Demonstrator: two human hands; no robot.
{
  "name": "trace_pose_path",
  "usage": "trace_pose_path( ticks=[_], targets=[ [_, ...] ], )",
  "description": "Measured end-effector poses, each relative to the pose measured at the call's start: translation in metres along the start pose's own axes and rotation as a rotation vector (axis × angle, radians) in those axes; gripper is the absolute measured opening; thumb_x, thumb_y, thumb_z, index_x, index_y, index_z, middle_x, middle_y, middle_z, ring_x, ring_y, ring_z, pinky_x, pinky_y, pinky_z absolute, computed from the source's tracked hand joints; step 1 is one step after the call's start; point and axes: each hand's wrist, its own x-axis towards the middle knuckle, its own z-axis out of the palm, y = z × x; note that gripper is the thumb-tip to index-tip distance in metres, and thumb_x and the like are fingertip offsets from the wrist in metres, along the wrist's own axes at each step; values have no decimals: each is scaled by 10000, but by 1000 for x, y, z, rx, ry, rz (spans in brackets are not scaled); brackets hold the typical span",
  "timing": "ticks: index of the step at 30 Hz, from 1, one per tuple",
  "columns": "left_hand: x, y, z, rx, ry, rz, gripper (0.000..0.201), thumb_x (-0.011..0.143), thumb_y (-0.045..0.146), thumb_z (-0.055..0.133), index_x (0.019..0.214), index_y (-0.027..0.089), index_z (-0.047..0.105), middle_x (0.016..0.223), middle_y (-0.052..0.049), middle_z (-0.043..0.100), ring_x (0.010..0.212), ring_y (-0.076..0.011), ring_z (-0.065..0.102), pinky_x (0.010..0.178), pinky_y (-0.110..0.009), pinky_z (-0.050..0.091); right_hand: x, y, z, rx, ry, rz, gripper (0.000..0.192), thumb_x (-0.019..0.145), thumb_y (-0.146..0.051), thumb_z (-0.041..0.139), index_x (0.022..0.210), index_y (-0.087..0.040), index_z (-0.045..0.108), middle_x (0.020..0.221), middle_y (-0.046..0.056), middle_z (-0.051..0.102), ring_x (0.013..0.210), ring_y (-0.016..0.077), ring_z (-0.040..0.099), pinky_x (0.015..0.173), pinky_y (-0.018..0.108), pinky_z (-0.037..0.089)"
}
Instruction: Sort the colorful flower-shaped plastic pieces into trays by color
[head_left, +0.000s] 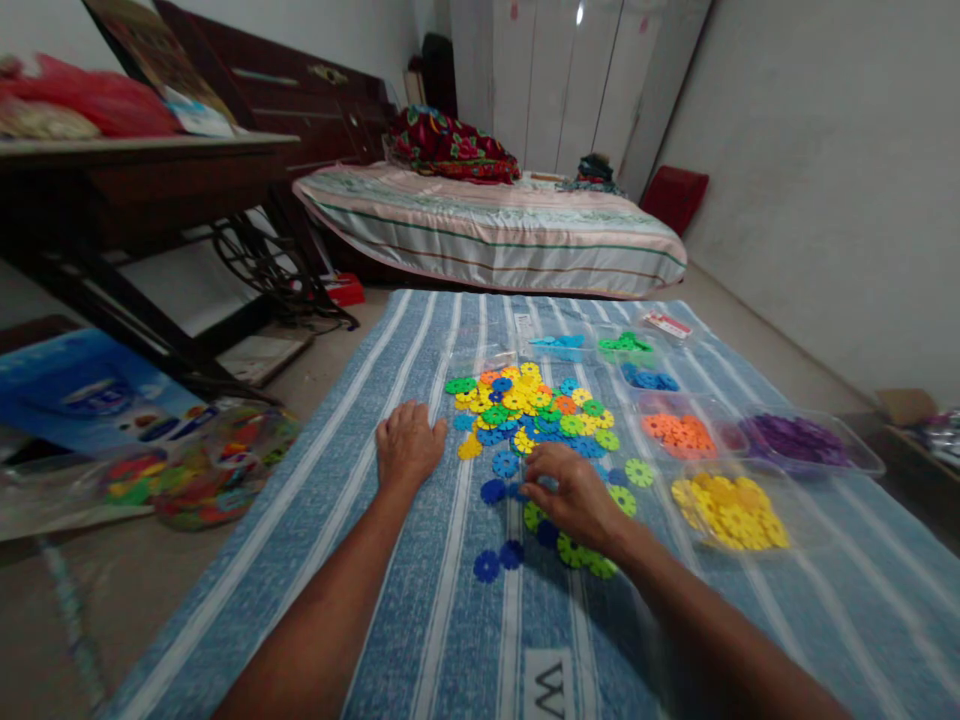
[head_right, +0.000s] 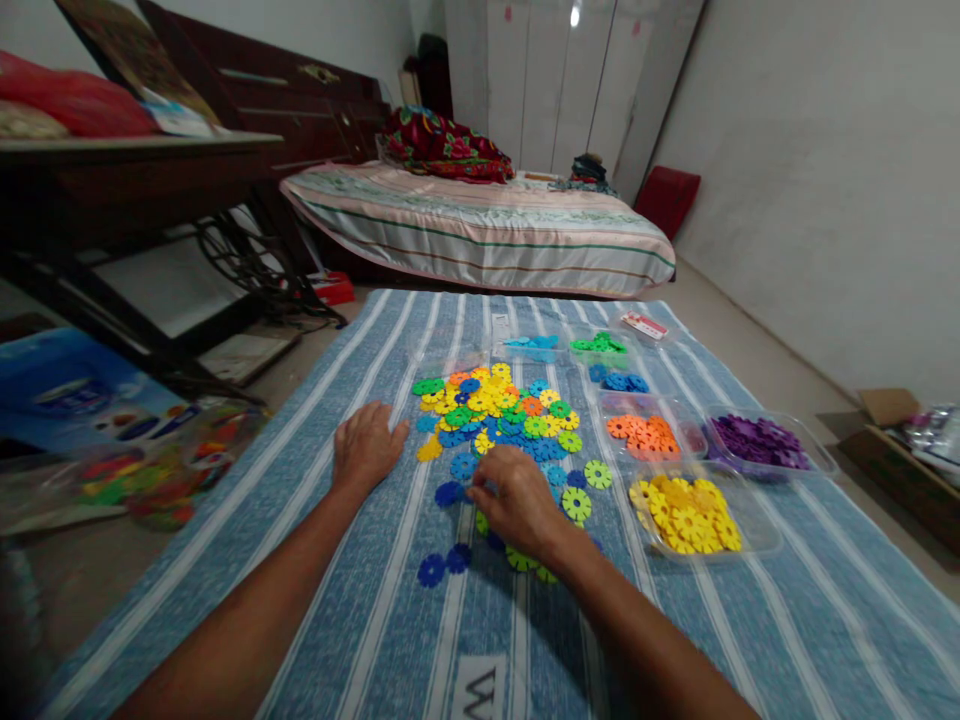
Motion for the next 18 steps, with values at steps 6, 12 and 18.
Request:
trace_pose_path(
  ticks=[6,12,18],
  targets=[
    [0,1,-2,-1,-11,0,461,941,387,393,1228,113,628,1406,-208,585,1339,-336,500,1082,-500,388,30,65,-108,-480,449,86,79,839,-210,634,772,-212,676,843,86,699,874,271,638,836,416,492],
    [1,0,-1,4,4,7,456,938,382,397,1228,119,629,1406,-206,586,1321,-340,511,1073,-505,396,11,68,-110,-602,337,59,132,896,-234,590,904,-196,716,953,133,703,969,302,622,881,452,497],
    [1,1,-1,23,-28,-11,487,948,396,390,1276,108,605,1435,-200,564,1355,-323,483,1113,-485,364,-41,30,-31,-578,-41,102,48,863,-237,695,854,-203,727,1139,145,690,1261,348,517,1027,501,457]
  ],
)
